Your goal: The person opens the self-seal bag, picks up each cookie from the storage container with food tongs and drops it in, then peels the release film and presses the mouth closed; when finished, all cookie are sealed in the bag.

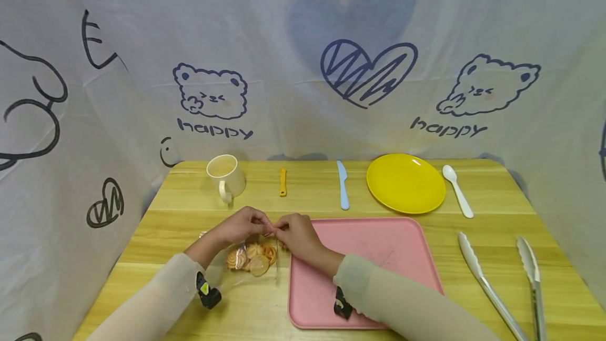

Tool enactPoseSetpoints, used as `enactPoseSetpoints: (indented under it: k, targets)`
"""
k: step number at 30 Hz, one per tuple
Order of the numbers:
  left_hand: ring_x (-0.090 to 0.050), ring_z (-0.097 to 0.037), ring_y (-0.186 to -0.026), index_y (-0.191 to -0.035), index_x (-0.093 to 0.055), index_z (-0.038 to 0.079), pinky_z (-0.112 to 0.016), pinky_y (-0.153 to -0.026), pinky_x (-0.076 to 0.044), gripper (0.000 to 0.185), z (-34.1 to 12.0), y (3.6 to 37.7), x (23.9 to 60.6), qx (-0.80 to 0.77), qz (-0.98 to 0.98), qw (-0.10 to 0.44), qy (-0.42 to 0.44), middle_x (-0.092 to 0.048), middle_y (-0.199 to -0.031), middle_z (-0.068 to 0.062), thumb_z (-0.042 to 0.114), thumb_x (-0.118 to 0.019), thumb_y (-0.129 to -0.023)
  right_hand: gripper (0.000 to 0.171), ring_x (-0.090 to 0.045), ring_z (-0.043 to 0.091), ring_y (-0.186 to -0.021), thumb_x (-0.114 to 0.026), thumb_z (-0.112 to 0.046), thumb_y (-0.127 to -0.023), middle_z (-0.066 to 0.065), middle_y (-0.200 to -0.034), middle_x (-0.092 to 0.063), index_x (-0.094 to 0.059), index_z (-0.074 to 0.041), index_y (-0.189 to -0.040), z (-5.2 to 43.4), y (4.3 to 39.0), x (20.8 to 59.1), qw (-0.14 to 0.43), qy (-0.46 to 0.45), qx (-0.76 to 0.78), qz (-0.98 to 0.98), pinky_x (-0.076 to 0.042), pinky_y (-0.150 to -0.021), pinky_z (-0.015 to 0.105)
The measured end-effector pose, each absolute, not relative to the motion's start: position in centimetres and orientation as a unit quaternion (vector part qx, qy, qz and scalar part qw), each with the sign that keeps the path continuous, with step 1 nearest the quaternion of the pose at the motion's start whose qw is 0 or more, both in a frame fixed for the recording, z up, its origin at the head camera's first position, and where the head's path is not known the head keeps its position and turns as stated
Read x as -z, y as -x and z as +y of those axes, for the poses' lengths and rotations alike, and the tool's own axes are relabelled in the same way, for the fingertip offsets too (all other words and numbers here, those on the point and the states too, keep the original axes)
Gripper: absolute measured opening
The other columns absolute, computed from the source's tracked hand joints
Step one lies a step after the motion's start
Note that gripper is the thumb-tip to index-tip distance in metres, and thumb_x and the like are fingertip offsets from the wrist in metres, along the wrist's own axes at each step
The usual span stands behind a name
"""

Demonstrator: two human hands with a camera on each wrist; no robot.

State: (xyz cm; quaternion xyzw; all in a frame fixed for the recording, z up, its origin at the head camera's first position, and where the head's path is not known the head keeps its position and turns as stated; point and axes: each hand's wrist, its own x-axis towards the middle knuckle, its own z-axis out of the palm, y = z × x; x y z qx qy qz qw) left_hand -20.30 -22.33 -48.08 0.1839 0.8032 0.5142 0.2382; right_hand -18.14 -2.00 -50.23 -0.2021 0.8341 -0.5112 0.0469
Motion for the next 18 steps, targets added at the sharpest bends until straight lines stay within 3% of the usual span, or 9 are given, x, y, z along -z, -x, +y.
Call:
enactPoseSetpoints:
  k: [18]
  targets:
    - [-0.065,-0.020,-0.082,-0.100,-0.065,-0.013,-0.026,-0.074,-0.055,0.016,-22.09,20.09,47.58,-0.510,0.803,0.257,-0.172,-0.072,-0.093,-0.024,-0.001,-0.055,-0.102,0.011,-0.071,0.019,-0.061,-0.069,-0.001,-0.096,0.010,-0.076,-0.076,-0.078,0.001,-0.089,-1.35,18.73,50.11,0.109,0.155,0.577,0.794,-0.059,-0.054,0.026]
